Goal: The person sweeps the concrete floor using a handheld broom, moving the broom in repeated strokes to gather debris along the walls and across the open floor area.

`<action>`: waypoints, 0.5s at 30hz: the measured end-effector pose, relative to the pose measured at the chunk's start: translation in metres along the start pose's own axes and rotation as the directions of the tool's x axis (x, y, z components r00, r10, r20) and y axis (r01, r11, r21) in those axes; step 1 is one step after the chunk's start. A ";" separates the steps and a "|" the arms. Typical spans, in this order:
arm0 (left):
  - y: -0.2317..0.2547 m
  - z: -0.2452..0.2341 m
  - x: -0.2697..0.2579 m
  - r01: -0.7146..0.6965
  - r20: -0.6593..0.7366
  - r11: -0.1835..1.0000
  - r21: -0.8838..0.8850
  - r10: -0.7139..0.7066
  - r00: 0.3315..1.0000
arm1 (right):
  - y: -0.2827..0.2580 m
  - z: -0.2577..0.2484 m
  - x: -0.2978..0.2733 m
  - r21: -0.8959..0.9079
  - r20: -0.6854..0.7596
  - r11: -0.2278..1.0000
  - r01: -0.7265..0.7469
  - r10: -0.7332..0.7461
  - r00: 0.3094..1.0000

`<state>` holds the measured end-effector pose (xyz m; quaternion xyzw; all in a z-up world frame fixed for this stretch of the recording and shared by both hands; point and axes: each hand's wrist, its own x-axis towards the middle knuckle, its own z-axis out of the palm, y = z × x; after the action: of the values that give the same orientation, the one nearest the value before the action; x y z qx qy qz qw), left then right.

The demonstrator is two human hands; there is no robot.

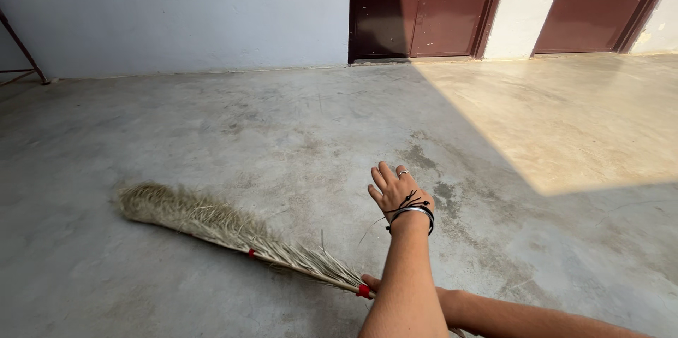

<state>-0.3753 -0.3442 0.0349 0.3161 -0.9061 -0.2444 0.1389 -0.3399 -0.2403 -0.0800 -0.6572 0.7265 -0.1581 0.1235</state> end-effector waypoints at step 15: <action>0.007 -0.030 -0.009 -0.286 0.013 0.954 -0.087 0.289 0.957 | 0.112 -0.165 0.032 -0.009 -0.221 0.836 -0.549 0.534 0.816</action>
<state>-0.3597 -0.3441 0.0625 0.1718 -0.9330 -0.2637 0.1748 -0.5102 -0.2512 0.0285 -0.4071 0.8974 -0.1584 0.0621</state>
